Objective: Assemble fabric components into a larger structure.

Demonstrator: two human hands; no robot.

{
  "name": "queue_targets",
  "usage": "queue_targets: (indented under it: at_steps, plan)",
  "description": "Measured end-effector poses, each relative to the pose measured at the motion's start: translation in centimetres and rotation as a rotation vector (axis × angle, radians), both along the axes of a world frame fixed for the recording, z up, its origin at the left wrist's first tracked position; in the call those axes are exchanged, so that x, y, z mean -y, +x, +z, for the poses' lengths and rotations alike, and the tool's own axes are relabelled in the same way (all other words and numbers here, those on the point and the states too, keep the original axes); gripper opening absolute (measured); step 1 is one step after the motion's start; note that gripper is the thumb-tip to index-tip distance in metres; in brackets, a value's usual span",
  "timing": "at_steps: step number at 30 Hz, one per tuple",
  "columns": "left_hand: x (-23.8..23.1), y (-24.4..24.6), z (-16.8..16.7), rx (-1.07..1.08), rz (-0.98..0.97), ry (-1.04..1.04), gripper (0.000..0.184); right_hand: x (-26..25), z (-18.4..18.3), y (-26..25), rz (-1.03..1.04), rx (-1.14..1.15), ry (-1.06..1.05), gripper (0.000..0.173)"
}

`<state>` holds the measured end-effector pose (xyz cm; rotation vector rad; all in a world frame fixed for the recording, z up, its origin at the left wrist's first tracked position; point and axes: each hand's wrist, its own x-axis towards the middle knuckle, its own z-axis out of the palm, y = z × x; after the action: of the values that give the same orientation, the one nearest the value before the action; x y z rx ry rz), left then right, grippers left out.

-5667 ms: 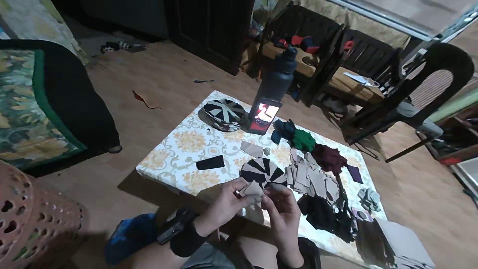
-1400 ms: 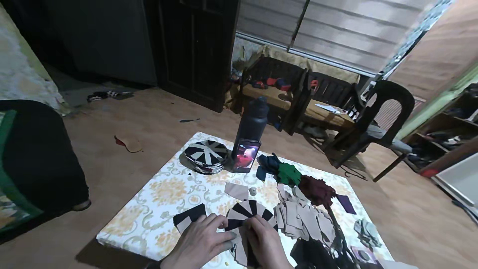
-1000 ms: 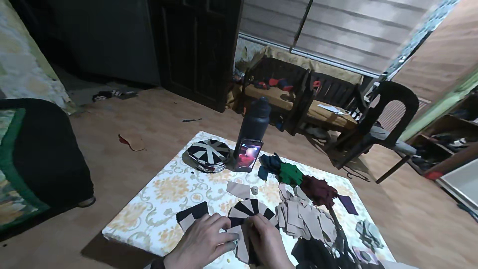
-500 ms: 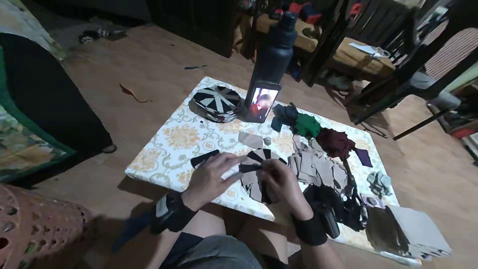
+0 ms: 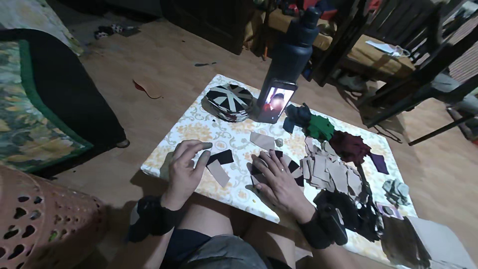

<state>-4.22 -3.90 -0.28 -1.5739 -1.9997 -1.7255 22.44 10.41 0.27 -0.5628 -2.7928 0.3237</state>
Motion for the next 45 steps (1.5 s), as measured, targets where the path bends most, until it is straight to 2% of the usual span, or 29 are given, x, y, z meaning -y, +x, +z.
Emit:
queue_targets:
  at_steps: [4, 8, 12, 18, 21, 26, 32, 39, 45]
  plan:
    - [0.4, -0.6, -0.3, 0.019, 0.055, -0.068, 0.028, 0.3, -0.3, 0.4, -0.045, -0.032, 0.005, 0.071]
    - [0.6, -0.6, -0.5, 0.001, 0.077, -0.14, 0.029, -0.1, 0.9, 1.3, -0.089, -0.175, 0.004, 0.067]
    - [0.6, -0.6, -0.7, -0.017, 0.048, -0.164, 0.03, -0.9, 1.9, 2.8, -0.134, -0.212, -0.045, 0.061]
    - [0.5, 0.5, -0.8, -0.037, 0.002, -0.175, 0.03, -1.2, 1.6, 4.6, -0.162, -0.209, -0.057, 0.058]
    - [0.2, 2.5, -0.8, -0.138, -0.096, -0.22, 0.028, -0.7, 1.2, 4.8, -0.152, -0.233, -0.024, 0.048]
    - [-1.3, 5.4, -0.5, -0.362, -0.286, -0.258, 0.028, 0.8, 1.2, 5.5, -0.218, -0.383, 0.014, 0.023]
    - [-2.6, 6.8, -0.2, -0.505, -0.385, -0.301, 0.045, 2.3, -0.2, 7.1, -0.269, -0.544, -0.041, 0.019]
    - [-3.2, 7.3, -0.8, -0.553, -0.391, -0.325, 0.05, 2.9, -0.8, 7.3, -0.252, -0.522, -0.053, 0.018]
    - [-3.2, 7.3, -1.1, -0.598, -0.389, -0.302, 0.051, 3.1, -0.7, 5.2, -0.208, -0.49, -0.075, 0.019]
